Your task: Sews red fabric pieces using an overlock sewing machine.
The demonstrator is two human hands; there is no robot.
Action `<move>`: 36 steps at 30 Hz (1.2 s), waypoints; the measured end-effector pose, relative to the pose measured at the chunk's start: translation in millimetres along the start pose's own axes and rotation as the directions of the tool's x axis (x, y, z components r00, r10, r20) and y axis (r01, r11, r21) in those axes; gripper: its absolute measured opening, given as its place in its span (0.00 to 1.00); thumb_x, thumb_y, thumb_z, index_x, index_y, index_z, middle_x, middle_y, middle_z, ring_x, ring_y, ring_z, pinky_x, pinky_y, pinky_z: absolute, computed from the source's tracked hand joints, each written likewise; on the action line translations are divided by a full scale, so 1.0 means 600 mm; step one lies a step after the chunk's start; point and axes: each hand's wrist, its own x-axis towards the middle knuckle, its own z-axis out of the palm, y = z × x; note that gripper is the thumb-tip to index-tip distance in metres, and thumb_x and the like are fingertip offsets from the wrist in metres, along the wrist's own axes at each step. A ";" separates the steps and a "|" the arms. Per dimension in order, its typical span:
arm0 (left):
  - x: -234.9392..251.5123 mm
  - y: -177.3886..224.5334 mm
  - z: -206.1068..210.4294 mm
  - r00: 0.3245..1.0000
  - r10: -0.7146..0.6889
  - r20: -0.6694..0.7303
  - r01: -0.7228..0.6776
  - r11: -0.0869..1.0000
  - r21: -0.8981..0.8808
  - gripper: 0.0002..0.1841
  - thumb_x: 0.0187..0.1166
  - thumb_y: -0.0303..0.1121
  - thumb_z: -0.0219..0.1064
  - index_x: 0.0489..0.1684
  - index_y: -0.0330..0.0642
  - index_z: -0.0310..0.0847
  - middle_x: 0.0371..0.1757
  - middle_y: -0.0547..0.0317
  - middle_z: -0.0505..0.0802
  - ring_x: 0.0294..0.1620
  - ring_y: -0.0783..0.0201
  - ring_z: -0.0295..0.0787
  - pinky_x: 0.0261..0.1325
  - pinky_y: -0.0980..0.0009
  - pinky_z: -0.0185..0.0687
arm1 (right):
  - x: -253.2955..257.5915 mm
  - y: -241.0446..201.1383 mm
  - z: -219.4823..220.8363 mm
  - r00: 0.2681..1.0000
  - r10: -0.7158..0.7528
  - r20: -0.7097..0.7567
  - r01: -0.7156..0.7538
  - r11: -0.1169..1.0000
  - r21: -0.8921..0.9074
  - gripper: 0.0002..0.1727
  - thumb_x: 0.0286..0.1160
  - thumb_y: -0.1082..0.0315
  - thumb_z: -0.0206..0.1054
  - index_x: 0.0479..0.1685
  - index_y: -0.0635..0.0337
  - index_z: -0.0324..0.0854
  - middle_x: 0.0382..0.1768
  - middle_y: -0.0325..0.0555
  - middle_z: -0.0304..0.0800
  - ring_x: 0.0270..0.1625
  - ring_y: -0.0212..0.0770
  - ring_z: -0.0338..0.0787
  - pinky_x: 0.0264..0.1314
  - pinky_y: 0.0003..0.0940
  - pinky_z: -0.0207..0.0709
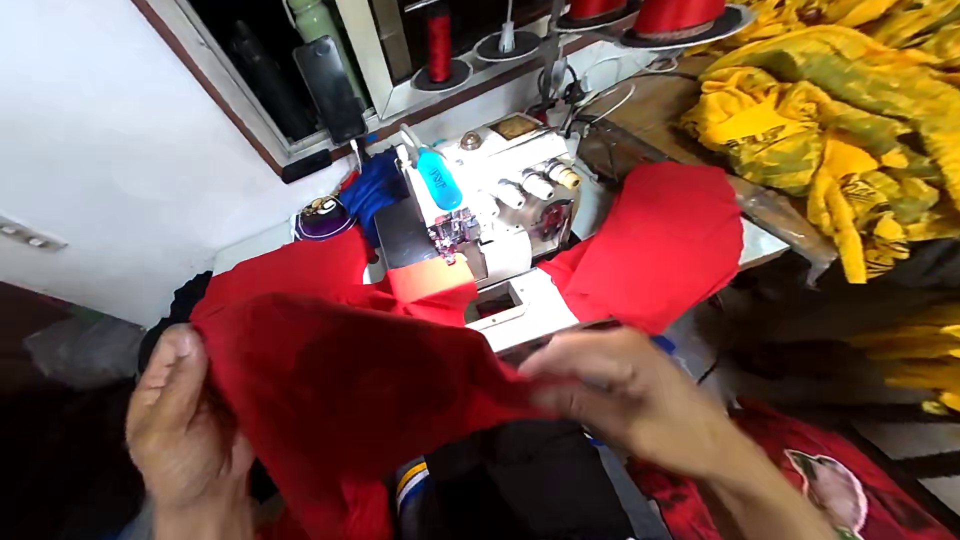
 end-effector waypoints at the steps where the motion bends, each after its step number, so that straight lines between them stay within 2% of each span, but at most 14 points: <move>1: -0.002 -0.012 -0.005 0.999 -0.044 0.021 0.045 0.998 -0.053 0.18 0.93 0.34 0.46 0.45 0.55 0.87 0.39 0.73 0.95 0.42 0.79 0.92 0.49 0.77 0.91 | -0.012 -0.005 0.028 0.991 -0.036 0.126 0.029 0.998 0.055 0.14 0.84 0.52 0.66 0.48 0.51 0.92 0.40 0.34 0.94 0.44 0.26 0.91 0.50 0.28 0.87; 4: -0.009 -0.036 -0.005 0.984 -0.165 0.072 0.173 0.977 -0.126 0.18 0.93 0.36 0.47 0.48 0.53 0.89 0.41 0.68 0.96 0.42 0.76 0.94 0.47 0.75 0.92 | -0.029 0.010 0.100 0.888 -0.112 0.446 0.007 0.973 0.231 0.11 0.79 0.58 0.72 0.46 0.55 0.93 0.39 0.41 0.97 0.39 0.35 0.95 0.45 0.39 0.89; 6: -0.020 -0.035 0.004 0.963 -0.219 0.156 0.232 0.970 -0.072 0.16 0.92 0.39 0.52 0.47 0.53 0.90 0.39 0.68 0.95 0.39 0.76 0.93 0.44 0.76 0.92 | -0.009 0.026 0.112 0.973 -0.037 0.230 -0.026 0.965 0.262 0.14 0.78 0.55 0.72 0.48 0.56 0.92 0.40 0.39 0.96 0.40 0.31 0.94 0.45 0.35 0.91; 8: -0.035 -0.028 0.019 0.930 -0.264 0.257 0.269 0.963 0.017 0.12 0.88 0.45 0.60 0.46 0.55 0.91 0.36 0.71 0.94 0.35 0.79 0.91 0.39 0.79 0.90 | 0.046 0.023 0.112 0.999 -0.002 -0.034 0.010 0.975 0.224 0.24 0.71 0.53 0.79 0.63 0.55 0.86 0.58 0.37 0.93 0.60 0.30 0.91 0.64 0.34 0.89; 10: -0.042 -0.018 0.035 0.879 -0.270 0.392 0.254 0.963 0.092 0.12 0.87 0.48 0.61 0.44 0.57 0.88 0.35 0.74 0.92 0.34 0.82 0.88 0.38 0.82 0.87 | 0.101 0.003 0.121 0.997 -0.067 -0.045 0.075 0.978 0.195 0.41 0.60 0.53 0.85 0.75 0.60 0.77 0.71 0.43 0.85 0.74 0.34 0.82 0.77 0.37 0.80; 11: -0.043 -0.009 0.041 0.857 -0.253 0.448 0.221 0.967 0.124 0.12 0.88 0.48 0.59 0.45 0.56 0.87 0.36 0.75 0.91 0.35 0.83 0.88 0.39 0.84 0.86 | 0.116 -0.006 0.129 0.997 -0.074 0.020 0.068 0.969 0.238 0.42 0.57 0.54 0.87 0.75 0.59 0.76 0.67 0.41 0.86 0.70 0.30 0.84 0.74 0.34 0.81; 13: -0.039 0.022 0.042 0.847 -0.236 0.477 0.151 0.966 0.208 0.13 0.90 0.46 0.57 0.48 0.56 0.87 0.39 0.76 0.93 0.38 0.84 0.88 0.42 0.85 0.85 | 0.124 -0.003 0.138 0.979 -0.129 0.157 0.057 0.915 0.399 0.26 0.62 0.59 0.84 0.57 0.64 0.85 0.44 0.41 0.95 0.48 0.24 0.92 0.52 0.26 0.88; 15: -0.028 0.056 0.026 0.875 -0.241 0.420 0.133 0.954 0.270 0.12 0.89 0.45 0.57 0.48 0.59 0.88 0.38 0.78 0.93 0.36 0.85 0.88 0.39 0.86 0.85 | 0.114 0.018 0.129 0.934 -0.207 0.291 0.028 0.854 0.520 0.15 0.70 0.61 0.78 0.34 0.66 0.85 0.24 0.40 0.88 0.29 0.23 0.86 0.31 0.22 0.78; 17: -0.013 0.068 -0.009 0.910 -0.192 0.367 0.078 0.950 0.303 0.12 0.91 0.43 0.55 0.49 0.61 0.87 0.37 0.81 0.92 0.36 0.86 0.88 0.39 0.87 0.84 | 0.093 0.044 0.108 0.909 -0.208 0.361 -0.022 0.842 0.540 0.17 0.72 0.58 0.76 0.25 0.63 0.82 0.18 0.35 0.82 0.24 0.20 0.79 0.25 0.20 0.68; 23: 0.082 0.008 -0.129 0.981 -0.039 0.192 -0.018 0.959 0.284 0.11 0.90 0.45 0.57 0.41 0.64 0.86 0.35 0.82 0.92 0.35 0.84 0.89 0.40 0.84 0.86 | 0.063 0.075 0.042 0.962 0.093 0.255 -0.217 0.831 0.512 0.11 0.72 0.51 0.76 0.33 0.47 0.90 0.25 0.22 0.89 0.28 0.14 0.84 0.31 0.12 0.79; 27: 0.147 -0.092 -0.123 0.999 -0.020 0.041 -0.001 0.888 0.459 0.13 0.89 0.37 0.54 0.33 0.66 0.80 0.29 0.88 0.87 0.30 0.87 0.82 0.37 0.84 0.81 | 0.079 0.096 0.062 0.954 0.300 0.017 -0.277 0.855 0.438 0.02 0.68 0.69 0.75 0.36 0.53 0.90 0.24 0.31 0.89 0.23 0.21 0.82 0.25 0.17 0.76; 31: 0.100 -0.224 -0.094 0.971 -0.217 -0.095 0.226 0.726 0.649 0.15 0.90 0.39 0.58 0.51 0.34 0.79 0.38 0.59 0.85 0.37 0.70 0.81 0.47 0.63 0.81 | 0.054 0.139 0.115 0.850 0.517 -0.097 -0.480 0.838 0.261 0.03 0.73 0.66 0.72 0.35 0.53 0.90 0.25 0.33 0.90 0.26 0.28 0.85 0.31 0.27 0.81; 34: 0.065 -0.269 -0.079 0.956 -0.271 -0.112 0.262 0.614 0.745 0.15 0.90 0.39 0.60 0.54 0.33 0.82 0.44 0.48 0.90 0.43 0.59 0.85 0.51 0.54 0.81 | 0.029 0.132 0.148 0.804 0.542 -0.245 -0.548 0.835 0.052 0.07 0.79 0.61 0.70 0.43 0.51 0.93 0.33 0.32 0.93 0.34 0.26 0.91 0.42 0.29 0.88; 36: 0.057 -0.258 -0.067 0.974 -0.199 -0.107 0.199 0.529 0.825 0.15 0.90 0.38 0.60 0.60 0.35 0.83 0.60 0.48 0.91 0.59 0.54 0.88 0.64 0.48 0.81 | 0.021 0.138 0.166 0.804 0.491 -0.336 -0.535 0.843 -0.047 0.10 0.78 0.58 0.69 0.47 0.48 0.93 0.34 0.30 0.94 0.32 0.24 0.89 0.39 0.27 0.86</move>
